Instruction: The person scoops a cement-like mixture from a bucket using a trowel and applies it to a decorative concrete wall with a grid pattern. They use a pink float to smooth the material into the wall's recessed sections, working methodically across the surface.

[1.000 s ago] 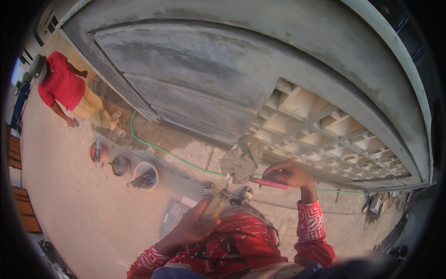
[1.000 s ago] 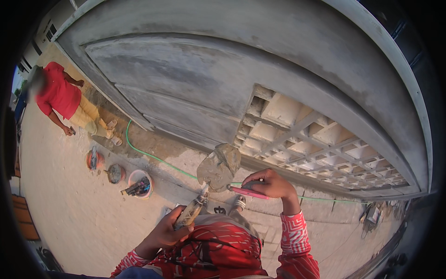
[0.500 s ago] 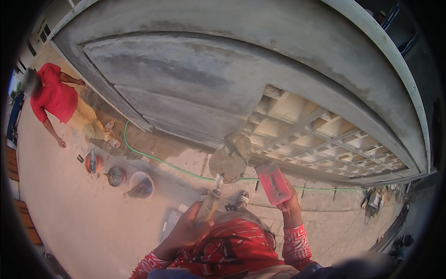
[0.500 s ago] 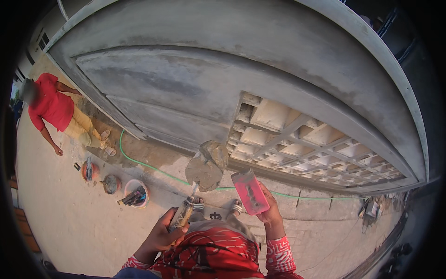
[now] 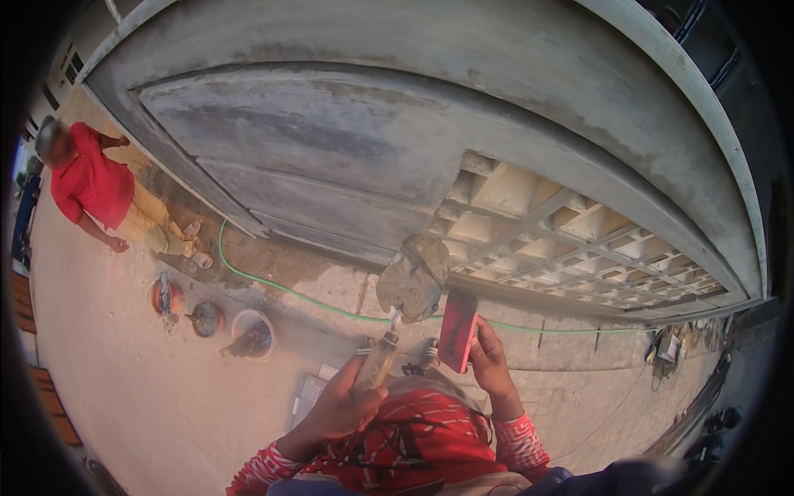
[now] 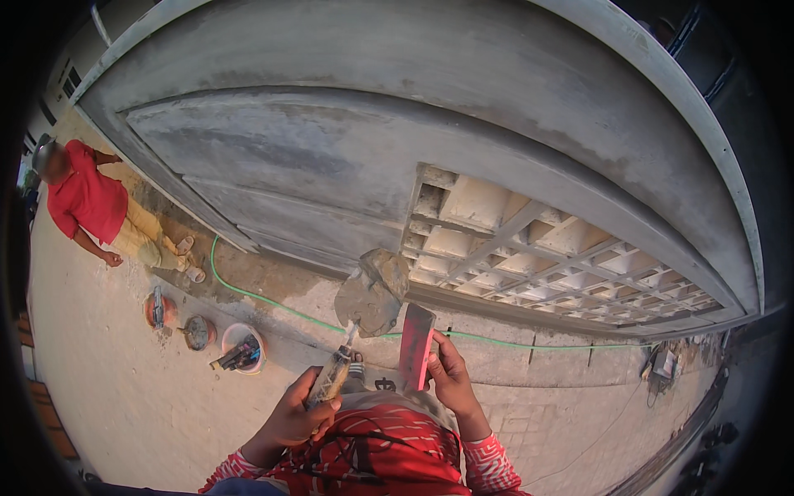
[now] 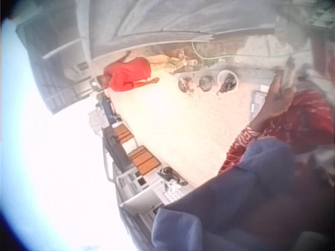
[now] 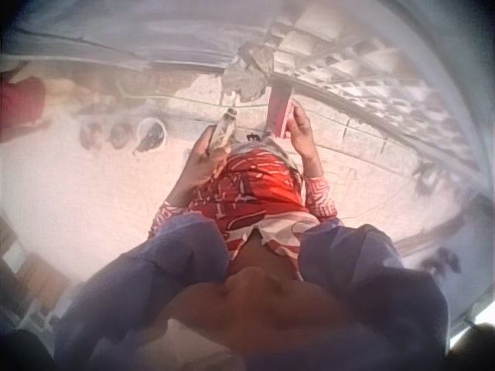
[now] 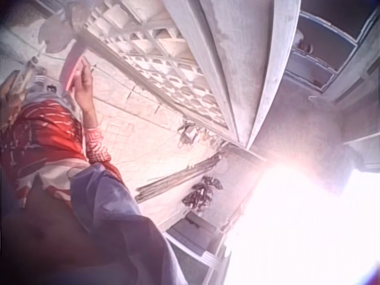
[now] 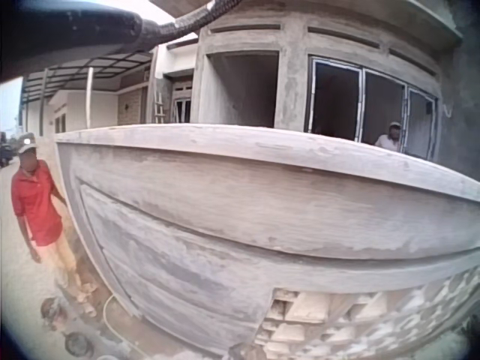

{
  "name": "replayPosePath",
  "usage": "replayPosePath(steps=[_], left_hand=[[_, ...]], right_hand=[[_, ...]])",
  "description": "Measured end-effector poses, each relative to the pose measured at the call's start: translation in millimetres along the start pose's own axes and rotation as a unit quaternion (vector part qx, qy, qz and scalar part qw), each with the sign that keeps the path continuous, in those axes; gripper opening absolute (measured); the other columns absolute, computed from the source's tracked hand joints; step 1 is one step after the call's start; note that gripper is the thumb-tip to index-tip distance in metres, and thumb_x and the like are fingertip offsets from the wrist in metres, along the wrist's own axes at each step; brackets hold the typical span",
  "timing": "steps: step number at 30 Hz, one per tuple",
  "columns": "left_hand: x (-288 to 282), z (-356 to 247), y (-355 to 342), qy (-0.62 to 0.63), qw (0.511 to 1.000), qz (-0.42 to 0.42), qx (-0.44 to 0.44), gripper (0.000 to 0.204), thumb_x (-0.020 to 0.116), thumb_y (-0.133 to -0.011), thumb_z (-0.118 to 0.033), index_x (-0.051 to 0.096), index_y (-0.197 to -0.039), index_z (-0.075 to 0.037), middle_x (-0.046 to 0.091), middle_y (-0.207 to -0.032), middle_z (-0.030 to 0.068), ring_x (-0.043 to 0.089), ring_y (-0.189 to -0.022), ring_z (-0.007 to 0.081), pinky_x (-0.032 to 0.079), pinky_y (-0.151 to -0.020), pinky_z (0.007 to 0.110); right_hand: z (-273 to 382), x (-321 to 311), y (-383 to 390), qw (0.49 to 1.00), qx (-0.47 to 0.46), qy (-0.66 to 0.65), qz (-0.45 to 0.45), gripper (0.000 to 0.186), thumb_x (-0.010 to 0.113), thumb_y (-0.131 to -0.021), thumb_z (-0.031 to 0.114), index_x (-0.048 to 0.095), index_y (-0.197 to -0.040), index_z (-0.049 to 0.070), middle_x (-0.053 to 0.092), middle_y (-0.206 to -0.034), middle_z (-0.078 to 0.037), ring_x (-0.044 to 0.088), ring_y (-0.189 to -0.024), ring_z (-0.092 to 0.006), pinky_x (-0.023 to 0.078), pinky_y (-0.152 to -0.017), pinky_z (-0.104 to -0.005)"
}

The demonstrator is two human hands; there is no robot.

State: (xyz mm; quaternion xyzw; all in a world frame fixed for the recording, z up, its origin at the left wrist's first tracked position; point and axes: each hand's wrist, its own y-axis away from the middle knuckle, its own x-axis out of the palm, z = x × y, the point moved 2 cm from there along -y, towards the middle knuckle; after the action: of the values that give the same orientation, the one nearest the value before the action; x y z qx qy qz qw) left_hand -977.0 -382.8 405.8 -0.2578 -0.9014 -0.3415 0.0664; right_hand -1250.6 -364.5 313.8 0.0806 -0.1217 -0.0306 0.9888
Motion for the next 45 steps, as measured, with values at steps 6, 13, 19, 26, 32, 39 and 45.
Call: replayPosePath(steps=[6, 13, 19, 26, 32, 39, 45], left_hand=[[1.2, -1.7, -2.3, 0.001, 1.0, 0.001, -0.004, 0.046, 0.061, -0.099, -0.015, 0.041, -0.139, -0.006, 0.053, -0.072, 0.0019, 0.049, -0.051, 0.0089, 0.041, -0.045, 0.025], [4.0, 4.8, -4.9, 0.018, 1.0, -0.011, 0.011, 0.048, 0.062, -0.098, -0.015, 0.041, -0.14, -0.006, 0.054, -0.072, 0.0025, 0.05, -0.051, 0.0093, 0.042, -0.044, 0.026], [5.4, 12.8, -5.6, 0.021, 1.0, -0.018, 0.005, 0.047, 0.062, -0.099, -0.016, 0.041, -0.14, -0.007, 0.056, -0.074, 0.003, 0.051, -0.052, 0.0092, 0.042, -0.045, 0.025], [13.1, 6.1, -3.8, 0.025, 0.999, -0.022, 0.005, 0.044, 0.062, -0.099, -0.016, 0.042, -0.136, -0.007, 0.056, -0.074, 0.0024, 0.051, -0.053, 0.0086, 0.042, -0.045, 0.025], [12.6, -2.5, -3.0, 0.018, 1.0, -0.013, 0.015, 0.043, 0.061, -0.098, -0.012, 0.043, -0.136, -0.005, 0.057, -0.077, 0.0027, 0.051, -0.053, 0.0084, 0.042, -0.046, 0.025], [1.3, 2.5, -9.0, -0.015, 0.998, -0.04, 0.035, 0.043, 0.062, -0.097, -0.01, 0.043, -0.135, -0.003, 0.057, -0.082, 0.0025, 0.052, -0.055, 0.0079, 0.043, -0.047, 0.025], [-1.5, 1.4, -14.1, -0.033, 0.998, -0.033, 0.046, 0.044, 0.062, -0.096, -0.01, 0.043, -0.135, -0.002, 0.058, -0.085, 0.002, 0.052, -0.057, 0.0071, 0.044, -0.049, 0.025]], right_hand=[[-2.6, 8.5, -0.2, 1.0, 0.015, 0.0, 0.013, 0.048, 0.051, -0.108, 0.022, 0.035, -0.149, 0.004, 0.06, -0.096, -0.004, 0.06, -0.065, -0.0096, 0.05, -0.055, -0.0247], [-4.8, 11.6, -0.1, 0.998, 0.028, -0.008, 0.052, 0.044, 0.05, -0.108, 0.016, 0.035, -0.148, 0.004, 0.059, -0.104, -0.006, 0.061, -0.065, -0.0101, 0.051, -0.054, -0.0249], [-7.0, 20.8, -3.2, 0.998, 0.048, 0.017, 0.042, 0.045, 0.053, -0.107, 0.017, 0.037, -0.147, 0.004, 0.06, -0.117, -0.008, 0.063, -0.074, -0.0097, 0.053, -0.057, -0.0257], [-10.6, 24.0, -17.3, 0.994, 0.021, 0.102, 0.025, 0.046, 0.056, -0.105, 0.016, 0.041, -0.146, 0.003, 0.063, -0.112, -0.01, 0.066, -0.069, -0.0108, 0.051, -0.048, -0.0238], [-40.8, -0.5, -18.4, 0.976, 0.079, 0.203, -0.009, 0.038, 0.053, -0.107, 0.02, 0.05, -0.142, 0.007, 0.068, -0.088, -0.002, 0.061, -0.066, -0.0082, 0.05, -0.057, -0.0259], [13.4, -9.1, 7.0, 0.918, 0.233, -0.313, -0.075, 0.039, 0.04, -0.105, 0.019, 0.053, -0.137, 0.002, 0.067, -0.089, -0.011, 0.048, -0.048, -0.0082, 0.028, -0.035, -0.0196], [-2.4, -19.1, 14.3, 0.784, 0.335, -0.522, -0.001, 0.039, 0.044, -0.101, 0.029, 0.057, -0.121, -0.002, 0.063, -0.083, -0.016, 0.044, -0.042, -0.0105, 0.03, -0.032, -0.02]])
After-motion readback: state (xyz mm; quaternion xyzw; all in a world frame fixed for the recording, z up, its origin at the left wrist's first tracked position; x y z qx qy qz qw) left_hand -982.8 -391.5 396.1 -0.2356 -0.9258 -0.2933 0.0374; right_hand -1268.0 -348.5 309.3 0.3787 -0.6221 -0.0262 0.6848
